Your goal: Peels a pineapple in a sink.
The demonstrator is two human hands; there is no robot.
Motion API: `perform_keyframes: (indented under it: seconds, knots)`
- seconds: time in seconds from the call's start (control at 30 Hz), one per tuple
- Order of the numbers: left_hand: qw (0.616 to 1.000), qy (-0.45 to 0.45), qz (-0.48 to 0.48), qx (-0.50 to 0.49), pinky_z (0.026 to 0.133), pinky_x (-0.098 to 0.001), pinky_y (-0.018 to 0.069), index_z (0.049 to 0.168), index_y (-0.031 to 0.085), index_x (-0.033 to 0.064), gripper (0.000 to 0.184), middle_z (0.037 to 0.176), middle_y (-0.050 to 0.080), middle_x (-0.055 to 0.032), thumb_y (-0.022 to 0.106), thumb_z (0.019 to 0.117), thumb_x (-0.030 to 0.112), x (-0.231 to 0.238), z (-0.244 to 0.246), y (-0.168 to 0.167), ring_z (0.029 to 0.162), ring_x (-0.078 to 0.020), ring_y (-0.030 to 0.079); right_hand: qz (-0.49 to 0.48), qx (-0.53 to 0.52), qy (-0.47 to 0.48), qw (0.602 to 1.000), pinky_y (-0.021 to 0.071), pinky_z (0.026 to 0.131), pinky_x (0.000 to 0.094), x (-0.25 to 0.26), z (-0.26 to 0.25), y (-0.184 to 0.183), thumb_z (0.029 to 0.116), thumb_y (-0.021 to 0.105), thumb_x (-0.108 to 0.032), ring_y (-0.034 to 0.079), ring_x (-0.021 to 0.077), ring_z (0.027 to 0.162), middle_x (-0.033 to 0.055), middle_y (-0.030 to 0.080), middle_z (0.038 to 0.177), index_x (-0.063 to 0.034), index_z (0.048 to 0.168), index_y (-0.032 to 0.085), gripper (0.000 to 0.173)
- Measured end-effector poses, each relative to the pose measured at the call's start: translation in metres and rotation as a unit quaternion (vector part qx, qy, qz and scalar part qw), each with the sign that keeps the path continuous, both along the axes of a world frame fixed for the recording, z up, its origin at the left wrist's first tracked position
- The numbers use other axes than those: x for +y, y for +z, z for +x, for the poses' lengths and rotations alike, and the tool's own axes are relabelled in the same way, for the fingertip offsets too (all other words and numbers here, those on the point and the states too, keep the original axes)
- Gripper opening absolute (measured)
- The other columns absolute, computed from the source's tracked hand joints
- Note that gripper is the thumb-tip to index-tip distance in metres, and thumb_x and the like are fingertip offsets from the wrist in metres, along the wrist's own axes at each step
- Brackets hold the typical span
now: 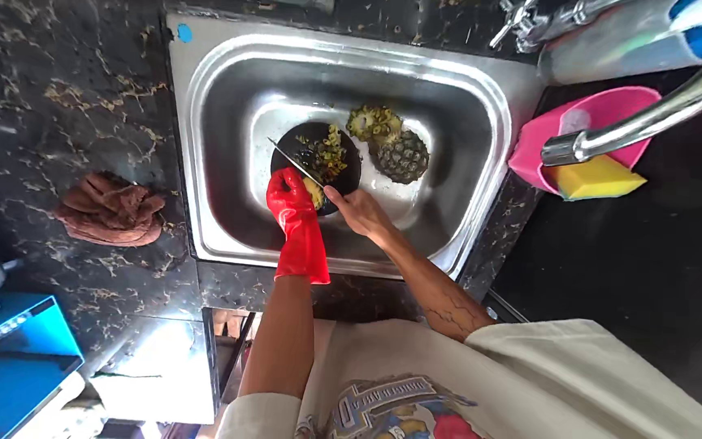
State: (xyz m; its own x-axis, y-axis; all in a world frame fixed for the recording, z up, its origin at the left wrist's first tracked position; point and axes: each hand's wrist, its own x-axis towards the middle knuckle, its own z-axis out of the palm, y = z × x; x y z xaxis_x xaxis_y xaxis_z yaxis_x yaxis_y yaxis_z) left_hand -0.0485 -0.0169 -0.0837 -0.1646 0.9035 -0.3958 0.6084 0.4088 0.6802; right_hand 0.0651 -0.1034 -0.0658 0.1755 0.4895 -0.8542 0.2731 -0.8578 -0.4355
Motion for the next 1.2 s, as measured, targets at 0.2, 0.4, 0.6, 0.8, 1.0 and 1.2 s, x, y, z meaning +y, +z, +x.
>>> perform_keyframes:
  seconds: [0.2, 0.4, 0.6, 0.8, 1.0, 1.2]
  knots:
    - [1.000, -0.009, -0.006, 0.009, 0.083, -0.0318, 0.0547, 0.098, 0.074, 0.0080, 0.023, 0.090, 0.073, -0.0039, 0.057, 0.1028, 0.022, -0.003, -0.005, -0.005, 0.086, -0.0091, 0.068, -0.019, 0.007, 0.008, 1.000, 0.0480, 0.062, 0.0562, -0.017, 0.001, 0.003, 0.0966, 0.027, -0.079, 0.061, 0.0321, 0.067, 0.0135, 0.057, 0.066, -0.0046, 0.068, 0.058, 0.086]
    - [1.000, 0.002, -0.012, -0.002, 0.083, -0.0325, 0.0552, 0.100, 0.074, 0.0083, 0.023, 0.091, 0.073, -0.0039, 0.057, 0.1023, 0.023, -0.005, -0.007, -0.004, 0.086, -0.0096, 0.068, -0.017, 0.105, -0.042, 0.993, 0.0464, 0.052, 0.0442, 0.001, 0.004, -0.025, 0.0965, 0.026, -0.080, 0.051, 0.0208, 0.051, 0.0061, 0.050, 0.058, -0.0075, 0.067, 0.055, 0.084]
    - [1.000, -0.005, -0.005, -0.007, 0.085, -0.0312, 0.0546, 0.102, 0.074, 0.0079, 0.023, 0.093, 0.073, -0.0043, 0.057, 0.1027, 0.023, -0.004, -0.007, -0.010, 0.088, -0.0090, 0.068, -0.042, 0.182, -0.074, 0.980, 0.0392, 0.043, 0.0333, 0.003, 0.013, -0.039, 0.0965, 0.028, -0.080, 0.041, 0.0136, 0.041, -0.0003, 0.041, 0.050, -0.0126, 0.064, 0.048, 0.077]
    - [0.999, -0.027, -0.030, 0.030, 0.092, -0.0333, 0.0536, 0.109, 0.075, 0.0103, 0.028, 0.103, 0.074, -0.0050, 0.054, 0.1050, 0.028, -0.003, -0.005, 0.002, 0.097, -0.0102, 0.069, -0.047, 0.123, -0.022, 0.991, 0.0507, 0.067, 0.0516, -0.018, 0.017, -0.032, 0.0968, 0.024, -0.080, 0.059, 0.0275, 0.068, 0.0143, 0.059, 0.074, -0.0005, 0.085, 0.065, 0.090]
    - [0.996, -0.051, -0.067, -0.032, 0.094, -0.0361, 0.0560, 0.114, 0.074, 0.0142, 0.033, 0.110, 0.074, -0.0046, 0.075, 0.0923, 0.039, -0.001, -0.008, 0.007, 0.102, -0.0122, 0.069, -0.075, 0.055, -0.008, 0.996, 0.0498, 0.079, 0.0657, -0.046, 0.041, -0.029, 0.0898, 0.028, -0.088, 0.066, 0.0400, 0.091, 0.0235, 0.067, 0.090, 0.0012, 0.089, 0.069, 0.098]
    - [0.992, 0.103, -0.062, 0.026, 0.092, -0.0395, 0.0543, 0.123, 0.067, 0.0047, 0.033, 0.111, 0.071, -0.0130, 0.066, 0.1007, 0.029, -0.022, 0.016, 0.020, 0.101, -0.0193, 0.068, 0.017, -0.051, -0.033, 0.998, 0.0511, 0.059, 0.0612, -0.048, -0.003, 0.017, 0.0883, 0.037, -0.087, 0.067, 0.0375, 0.070, 0.0160, 0.064, 0.070, -0.0071, 0.074, 0.066, 0.086]
